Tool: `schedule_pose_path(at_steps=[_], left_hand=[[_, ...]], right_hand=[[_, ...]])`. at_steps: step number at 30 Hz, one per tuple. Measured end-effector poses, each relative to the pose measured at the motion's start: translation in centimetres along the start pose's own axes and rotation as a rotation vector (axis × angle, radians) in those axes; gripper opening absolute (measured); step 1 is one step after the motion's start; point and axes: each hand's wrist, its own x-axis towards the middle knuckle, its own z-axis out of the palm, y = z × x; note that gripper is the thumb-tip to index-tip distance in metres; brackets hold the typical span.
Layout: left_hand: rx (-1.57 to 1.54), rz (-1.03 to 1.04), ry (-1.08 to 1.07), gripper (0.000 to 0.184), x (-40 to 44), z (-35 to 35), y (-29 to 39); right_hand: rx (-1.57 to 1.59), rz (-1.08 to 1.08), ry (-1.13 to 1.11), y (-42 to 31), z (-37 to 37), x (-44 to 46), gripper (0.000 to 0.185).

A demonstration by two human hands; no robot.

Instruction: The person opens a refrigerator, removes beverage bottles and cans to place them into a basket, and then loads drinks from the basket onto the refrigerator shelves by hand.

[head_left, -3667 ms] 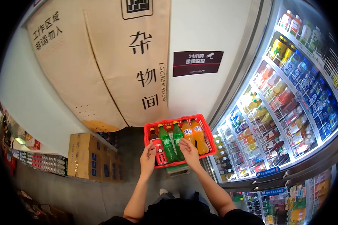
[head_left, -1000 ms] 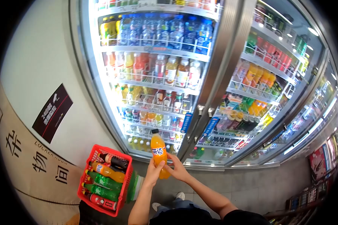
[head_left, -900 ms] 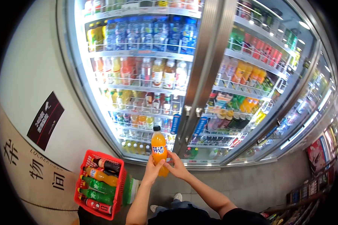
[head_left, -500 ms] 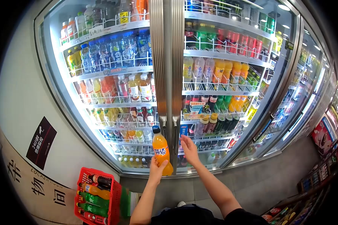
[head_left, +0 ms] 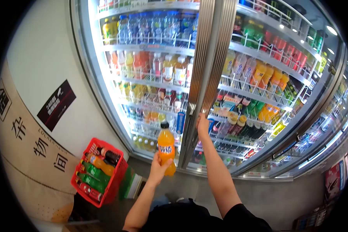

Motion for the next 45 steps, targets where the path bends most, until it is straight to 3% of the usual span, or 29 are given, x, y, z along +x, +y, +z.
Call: schedule_pose_path(at_steps=[9, 13, 15, 18, 21, 22, 25, 31, 39, 41, 43, 45], left_hand=[[-0.031, -0.005, -0.074, 0.063, -2.3, -3.5, 2.1], [-0.007, -0.013, -0.162, 0.057, -1.5, -5.3, 2.2], [-0.033, -0.109, -0.22, 0.057, -2.1, -5.2, 3.6], [-0.03, -0.055, -0.282, 0.053, -2.5, -6.2, 2.9], [-0.04, -0.046, -0.307, 0.053, -2.6, -6.5, 2.0], [-0.013, -0.073, -0.355, 0.055, -2.5, -6.6, 1.7], [-0.009, -0.131, -0.42, 0.057, -3.7, -6.1, 1.8], [-0.032, -0.091, -0.566, 0.055, -5.4, -4.2, 2.2], [-0.052, -0.214, -0.747, 0.061, -7.9, 0.6, 2.3], [-0.084, -0.237, -0.771, 0.061, -8.6, 2.1, 2.2], [-0.096, -0.254, -0.834, 0.06, -8.5, 3.4, 1.4], [-0.113, -0.252, -0.89, 0.059, -8.8, 4.8, 1.0]], right_hand=[[-0.176, -0.035, 0.216, 1.7, 0.4, -2.6, 0.06], [-0.57, -0.307, 0.305, 1.5, -0.9, -8.2, 0.053], [-0.321, -0.26, 0.331, 0.8, -0.9, -10.9, 0.052], [-0.224, -0.242, 0.413, 1.6, -1.3, -13.9, 0.051], [-0.308, -0.283, 0.519, 1.4, -1.9, -17.3, 0.05], [-0.402, -0.401, 0.572, 1.1, -2.2, -18.7, 0.049], [-0.287, -0.338, 0.567, 1.9, -3.9, -21.9, 0.049], [-0.344, -0.228, 0.757, -0.2, -6.2, -29.2, 0.048], [-0.242, -0.364, 1.037, -2.6, -10.6, -38.6, 0.039], [-0.378, -0.405, 1.248, -3.1, -11.9, -41.0, 0.04], [-0.386, -0.324, 1.271, -2.9, -13.8, -42.6, 0.03], [-0.405, -0.531, 1.513, -3.9, -14.4, -43.9, 0.023]])
